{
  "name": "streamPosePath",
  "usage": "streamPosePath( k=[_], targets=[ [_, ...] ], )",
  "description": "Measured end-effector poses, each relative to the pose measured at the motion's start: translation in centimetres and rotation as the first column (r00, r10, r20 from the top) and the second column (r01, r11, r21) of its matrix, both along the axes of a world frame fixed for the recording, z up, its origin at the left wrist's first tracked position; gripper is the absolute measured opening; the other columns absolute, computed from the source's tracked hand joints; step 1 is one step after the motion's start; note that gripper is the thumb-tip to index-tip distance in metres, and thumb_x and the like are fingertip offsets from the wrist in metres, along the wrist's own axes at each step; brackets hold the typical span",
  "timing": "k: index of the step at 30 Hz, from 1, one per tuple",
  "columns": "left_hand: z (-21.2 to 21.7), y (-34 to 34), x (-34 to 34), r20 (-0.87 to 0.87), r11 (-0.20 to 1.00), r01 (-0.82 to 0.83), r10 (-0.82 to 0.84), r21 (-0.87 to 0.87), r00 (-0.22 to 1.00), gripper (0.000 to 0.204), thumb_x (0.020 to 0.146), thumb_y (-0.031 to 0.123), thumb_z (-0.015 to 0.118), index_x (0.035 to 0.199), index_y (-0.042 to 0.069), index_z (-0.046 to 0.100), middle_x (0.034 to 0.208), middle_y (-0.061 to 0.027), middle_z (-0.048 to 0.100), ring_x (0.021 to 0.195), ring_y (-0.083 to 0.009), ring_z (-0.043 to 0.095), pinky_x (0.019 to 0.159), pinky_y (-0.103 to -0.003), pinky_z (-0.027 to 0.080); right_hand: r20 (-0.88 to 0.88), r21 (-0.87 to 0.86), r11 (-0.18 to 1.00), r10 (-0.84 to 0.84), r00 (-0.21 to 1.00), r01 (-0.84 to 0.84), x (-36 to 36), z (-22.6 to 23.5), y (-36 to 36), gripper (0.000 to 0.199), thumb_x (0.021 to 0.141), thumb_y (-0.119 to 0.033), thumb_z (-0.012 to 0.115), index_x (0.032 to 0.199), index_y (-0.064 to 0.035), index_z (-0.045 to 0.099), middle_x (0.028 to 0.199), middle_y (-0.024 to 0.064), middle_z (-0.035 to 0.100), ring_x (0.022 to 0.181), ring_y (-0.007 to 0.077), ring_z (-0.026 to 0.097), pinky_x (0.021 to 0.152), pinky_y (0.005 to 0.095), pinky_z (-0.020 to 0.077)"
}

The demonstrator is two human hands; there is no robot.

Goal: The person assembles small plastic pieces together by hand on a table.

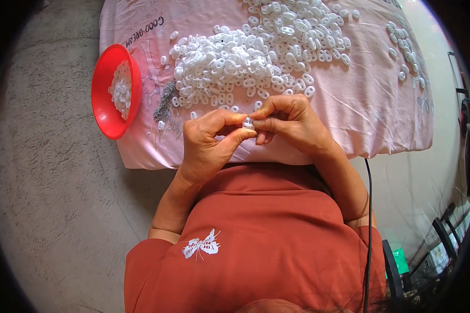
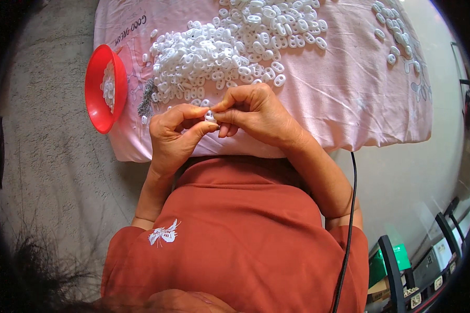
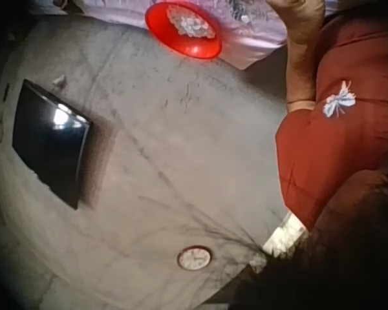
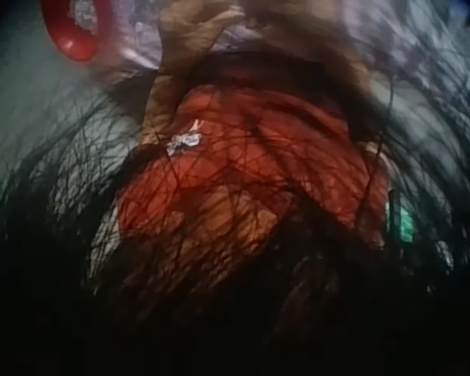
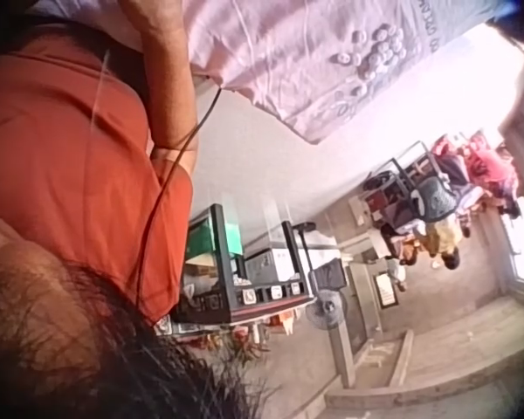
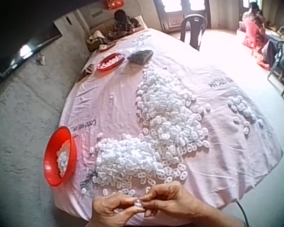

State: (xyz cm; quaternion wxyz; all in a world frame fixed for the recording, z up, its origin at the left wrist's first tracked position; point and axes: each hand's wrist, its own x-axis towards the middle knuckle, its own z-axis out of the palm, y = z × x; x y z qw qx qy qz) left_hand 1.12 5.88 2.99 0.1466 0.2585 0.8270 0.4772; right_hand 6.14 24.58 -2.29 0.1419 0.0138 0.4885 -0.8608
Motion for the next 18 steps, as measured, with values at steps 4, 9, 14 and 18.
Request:
streamPosePath(
  k=[4,9,14,18],
  targets=[
    [-0.09,-0.09,0.11,-0.030,1.000,0.008,-0.008,0.010,1.000,0.018,0.073,0.002,0.078,0.087,-0.001,0.068,0.078,-0.0091,0.069,0.067,-0.0127,0.067,0.060,-0.023,0.052,-0.031,0.004,1.000,0.006,1.000,-0.006,0.00,-0.12,-0.06,0.008,0.089,-0.001,0.062,0.093,0.0038,0.066,0.078,0.0094,0.068,0.066,0.0113,0.067,0.060,0.0218,0.0536],
    [-0.08,-0.10,0.26,-0.110,0.999,0.033,-0.032,0.008,0.993,0.018,0.073,0.002,0.078,0.086,-0.001,0.066,0.077,-0.0103,0.069,0.067,-0.0153,0.068,0.058,-0.025,0.053,-0.031,-0.010,1.000,0.015,0.999,-0.015,0.11,-0.12,-0.07,0.008,0.089,-0.002,0.062,0.094,0.0038,0.066,0.078,0.0091,0.068,0.065,0.0114,0.067,0.060,0.0216,0.0534],
    [-0.23,-0.18,0.40,-0.131,0.999,0.025,-0.022,0.022,0.991,0.018,0.073,0.002,0.079,0.085,-0.001,0.066,0.077,-0.0103,0.068,0.068,-0.0152,0.068,0.058,-0.025,0.053,-0.045,0.014,1.000,0.015,0.999,-0.014,0.10,-0.15,-0.14,0.008,0.090,-0.002,0.062,0.094,0.0038,0.065,0.078,0.0089,0.068,0.066,0.0112,0.067,0.060,0.0217,0.0534],
    [-0.30,-0.19,0.16,-0.150,0.999,0.032,-0.027,0.031,0.988,0.020,0.073,0.002,0.078,0.087,-0.001,0.066,0.078,-0.0093,0.068,0.069,-0.0143,0.067,0.059,-0.025,0.053,-0.044,0.004,1.000,0.000,0.999,0.001,0.03,-0.11,-0.29,0.009,0.090,-0.003,0.062,0.095,0.0038,0.065,0.078,0.0090,0.068,0.066,0.0112,0.067,0.060,0.0218,0.0535]
  ],
)
